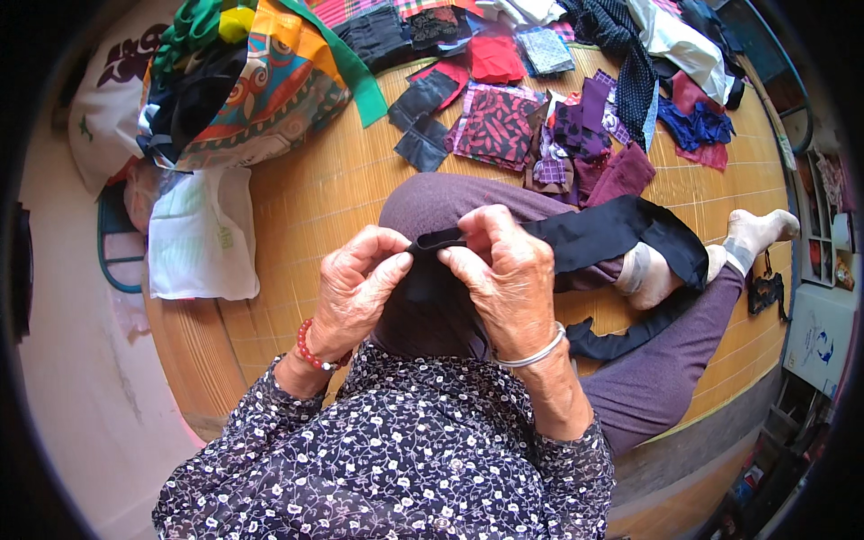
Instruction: The person uses scissors to cut small rectangular pieces from a long strip of black fabric while sitting on the floor.
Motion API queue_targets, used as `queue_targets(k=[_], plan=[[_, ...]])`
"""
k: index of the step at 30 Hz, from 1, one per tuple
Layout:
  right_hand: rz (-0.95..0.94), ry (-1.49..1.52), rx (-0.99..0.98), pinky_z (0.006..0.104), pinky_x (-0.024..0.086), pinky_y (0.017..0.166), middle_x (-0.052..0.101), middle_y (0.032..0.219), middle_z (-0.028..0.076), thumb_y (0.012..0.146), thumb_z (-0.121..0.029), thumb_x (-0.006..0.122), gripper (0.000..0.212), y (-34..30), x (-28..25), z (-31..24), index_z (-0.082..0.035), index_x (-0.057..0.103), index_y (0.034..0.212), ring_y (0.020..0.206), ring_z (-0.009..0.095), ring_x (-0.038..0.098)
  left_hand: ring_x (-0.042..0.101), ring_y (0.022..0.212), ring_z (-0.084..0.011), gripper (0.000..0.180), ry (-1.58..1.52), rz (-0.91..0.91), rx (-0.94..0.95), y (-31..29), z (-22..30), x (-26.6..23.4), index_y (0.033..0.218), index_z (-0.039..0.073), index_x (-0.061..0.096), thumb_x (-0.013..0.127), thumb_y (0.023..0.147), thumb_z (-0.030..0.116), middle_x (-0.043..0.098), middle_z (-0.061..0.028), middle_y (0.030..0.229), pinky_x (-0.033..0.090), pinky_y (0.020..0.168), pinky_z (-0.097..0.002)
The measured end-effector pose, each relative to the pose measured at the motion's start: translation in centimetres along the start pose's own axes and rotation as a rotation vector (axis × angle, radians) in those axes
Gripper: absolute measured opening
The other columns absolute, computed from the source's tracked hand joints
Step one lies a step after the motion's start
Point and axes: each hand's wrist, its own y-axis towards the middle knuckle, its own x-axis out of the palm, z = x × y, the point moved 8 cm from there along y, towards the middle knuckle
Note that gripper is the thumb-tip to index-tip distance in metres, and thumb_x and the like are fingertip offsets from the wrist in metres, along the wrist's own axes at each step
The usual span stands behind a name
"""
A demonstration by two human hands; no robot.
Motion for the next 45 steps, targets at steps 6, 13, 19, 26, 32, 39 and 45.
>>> queue_targets(k=[6,13,19,26,32,39,45], plan=[[-0.121,-0.146,-0.302,0.0281,0.048,0.066,0.061,0.076,0.009,0.070,-0.007,0.069,0.026,1.8,-1.8,-3.6,0.000,0.061,0.093,0.068,0.018,0.060,0.058,0.073,-0.0118,0.009,-0.060,-0.306,0.148,2.8,4.1,1.4,0.089,0.000,0.060,0.058,0.081,0.003,0.060,-0.0078,0.076,0.046,0.067,-0.0256],[-0.060,0.430,0.243,0.0164,0.040,0.058,0.056,0.071,-0.006,0.078,-0.003,0.067,0.006,-0.2,-4.4,1.0,-0.001,0.062,0.080,0.065,0.001,0.047,0.055,0.089,-0.0105,0.034,-0.664,-0.522,-0.180,4.6,3.4,5.7,0.107,-0.002,0.054,0.052,0.092,0.029,0.058,-0.0050,0.097,0.045,0.082,-0.0255],[0.091,0.564,0.302,0.0148,0.040,0.056,0.057,0.072,-0.005,0.079,-0.006,0.068,0.007,-1.3,-6.5,3.1,-0.003,0.062,0.082,0.064,0.000,0.049,0.056,0.094,-0.0129,0.026,-0.866,-0.428,-0.268,2.5,2.0,9.4,0.106,-0.001,0.052,0.061,0.084,0.008,0.059,-0.0067,0.100,0.046,0.085,-0.0278],[0.151,0.497,0.245,0.0176,0.043,0.061,0.059,0.074,-0.003,0.077,-0.002,0.068,0.010,-1.2,-7.3,2.4,-0.003,0.062,0.084,0.069,0.003,0.053,0.056,0.084,-0.0087,0.012,-0.724,-0.299,-0.192,3.6,2.5,8.8,0.090,0.003,0.054,0.062,0.081,-0.001,0.059,-0.0019,0.091,0.046,0.077,-0.0221],[0.270,-0.064,-0.301,0.0290,0.046,0.078,0.061,0.090,0.009,0.067,0.003,0.068,0.016,-0.6,-7.8,-1.6,-0.003,0.061,0.081,0.084,0.018,0.060,0.054,0.087,-0.0096,0.014,-0.705,-0.153,-0.029,4.6,3.4,8.0,0.088,0.003,0.054,0.063,0.079,-0.002,0.058,-0.0042,0.093,0.044,0.078,-0.0225],[0.347,0.005,-0.367,0.0272,0.047,0.069,0.060,0.084,0.008,0.068,0.005,0.066,0.017,-0.8,-8.4,-2.8,-0.002,0.059,0.081,0.075,0.018,0.058,0.055,0.086,-0.0104,0.017,-0.763,-0.194,0.035,5.0,4.6,8.1,0.091,0.003,0.053,0.062,0.078,-0.004,0.059,-0.0046,0.093,0.045,0.079,-0.0233],[0.405,-0.224,-0.504,0.0282,0.047,0.065,0.058,0.080,0.010,0.067,0.008,0.064,0.021,-1.4,-8.0,-4.2,-0.003,0.060,0.085,0.073,0.021,0.058,0.058,0.078,-0.0081,0.016,-0.741,-0.194,-0.159,5.2,3.7,8.7,0.094,0.002,0.055,0.061,0.080,0.000,0.062,-0.0033,0.088,0.048,0.073,-0.0213]])
